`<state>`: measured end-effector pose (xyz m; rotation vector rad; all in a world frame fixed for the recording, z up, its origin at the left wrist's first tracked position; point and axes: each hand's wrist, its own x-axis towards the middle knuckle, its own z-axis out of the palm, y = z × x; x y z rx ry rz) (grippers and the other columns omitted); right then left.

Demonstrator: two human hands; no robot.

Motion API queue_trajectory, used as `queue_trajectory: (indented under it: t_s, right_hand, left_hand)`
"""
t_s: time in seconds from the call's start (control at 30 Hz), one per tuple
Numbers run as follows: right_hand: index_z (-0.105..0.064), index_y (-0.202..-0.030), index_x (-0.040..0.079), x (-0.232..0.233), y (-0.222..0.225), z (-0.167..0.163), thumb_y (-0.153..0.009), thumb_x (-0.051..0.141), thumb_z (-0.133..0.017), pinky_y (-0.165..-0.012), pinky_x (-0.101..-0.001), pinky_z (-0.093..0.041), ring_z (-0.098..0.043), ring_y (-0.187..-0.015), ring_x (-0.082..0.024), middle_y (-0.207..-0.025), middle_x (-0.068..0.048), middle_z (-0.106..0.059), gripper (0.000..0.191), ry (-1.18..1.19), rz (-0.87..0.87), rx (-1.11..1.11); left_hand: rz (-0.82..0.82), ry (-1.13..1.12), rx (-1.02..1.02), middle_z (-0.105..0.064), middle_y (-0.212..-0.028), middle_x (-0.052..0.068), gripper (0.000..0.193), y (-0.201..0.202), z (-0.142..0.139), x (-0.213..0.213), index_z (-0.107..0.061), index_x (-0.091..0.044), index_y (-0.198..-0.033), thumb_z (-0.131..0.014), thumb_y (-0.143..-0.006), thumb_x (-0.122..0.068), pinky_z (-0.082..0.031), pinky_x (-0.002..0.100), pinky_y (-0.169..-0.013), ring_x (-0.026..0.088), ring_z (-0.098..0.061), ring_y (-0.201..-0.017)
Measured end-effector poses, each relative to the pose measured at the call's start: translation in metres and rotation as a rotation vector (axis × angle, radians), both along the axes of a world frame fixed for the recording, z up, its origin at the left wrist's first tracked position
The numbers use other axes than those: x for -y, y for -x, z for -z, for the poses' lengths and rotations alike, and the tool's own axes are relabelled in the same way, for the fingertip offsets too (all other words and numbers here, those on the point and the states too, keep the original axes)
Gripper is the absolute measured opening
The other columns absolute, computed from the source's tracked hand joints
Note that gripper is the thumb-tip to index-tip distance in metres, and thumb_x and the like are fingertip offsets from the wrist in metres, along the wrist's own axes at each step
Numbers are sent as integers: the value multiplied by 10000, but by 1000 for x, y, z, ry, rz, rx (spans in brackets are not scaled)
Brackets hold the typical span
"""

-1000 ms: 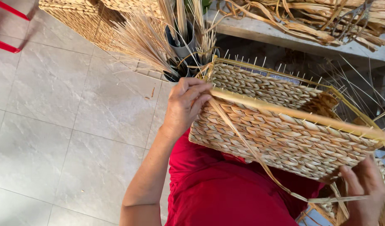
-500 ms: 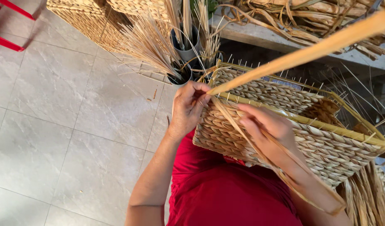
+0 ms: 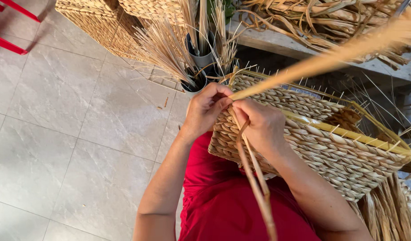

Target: The person sits with a woven water-hyacinth basket on their lap and binds its rim, wrapping a long palm-leaf strip around the edge and tucking it into the weave. They pull the strip tight, work it along the rim, and press the woven strands into place by hand.

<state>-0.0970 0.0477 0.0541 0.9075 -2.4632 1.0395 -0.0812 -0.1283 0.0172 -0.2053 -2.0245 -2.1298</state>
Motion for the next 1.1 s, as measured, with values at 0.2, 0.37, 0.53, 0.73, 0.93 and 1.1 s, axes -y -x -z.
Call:
queue_trajectory:
  t_s: [0.2, 0.37, 0.53, 0.73, 0.93, 1.1]
  right_hand:
    - [-695, -1298, 113, -23, -16, -23, -973, 183, -742, -639, -377, -550, -718, -757, -277, -975, -103, -745, 336, -102, -33, -57]
    - [-723, -1263, 135, -66, -9, -47, -965, 275, -792, -533, -381, -493, -644, -608, -241, -878, -61, -713, 337, -432, 151, -83]
    - [-713, -1034, 191, -68, -4, -63, -898, 282, -803, -683, -403, -460, -640, -831, -263, -876, -49, -613, 187, -476, 191, -202]
    - [-693, -998, 126, -73, -27, -73, -927, 225, -790, -797, -413, -389, -631, -807, -232, -856, -5, -633, 155, -458, 45, -86]
    - [-650, -999, 126, -96, -17, -38, -906, 228, -777, -850, -407, -403, -633, -898, -233, -920, 0, -665, 187, -433, 53, 54]
    - [-732, -1235, 162, -94, -33, -21, -846, 171, -785, -798, -419, -376, -555, -867, -256, -932, -45, -588, 393, -484, 74, -133]
  left_hand:
    - [-140, 463, 34, -646, -938, -7, 137, 2, -15, -4, -760, -103, -1021, -778, -897, -47, -536, 255, -701, 126, -661, -787]
    - [-90, 475, -53, -663, -986, -22, 179, 2, -23, 1, -772, -144, -1078, -756, -930, -45, -543, 260, -724, 114, -678, -832]
    - [-24, 412, 3, -716, -1029, -24, 237, -1, -21, -2, -779, -149, -1117, -772, -897, -61, -566, 235, -731, 102, -680, -816]
    - [-55, 199, -71, -756, -1086, -2, 136, 3, -6, -4, -773, -91, -1092, -751, -957, -88, -583, 243, -875, 98, -717, -982]
    - [-75, 128, 65, -776, -1035, -19, 93, 4, 3, -5, -766, -82, -1060, -729, -977, -101, -581, 227, -851, 58, -705, -933]
    - [-131, 285, 138, -786, -942, -43, 86, 5, 2, -9, -776, -99, -1035, -738, -959, -109, -577, 203, -767, 31, -710, -838]
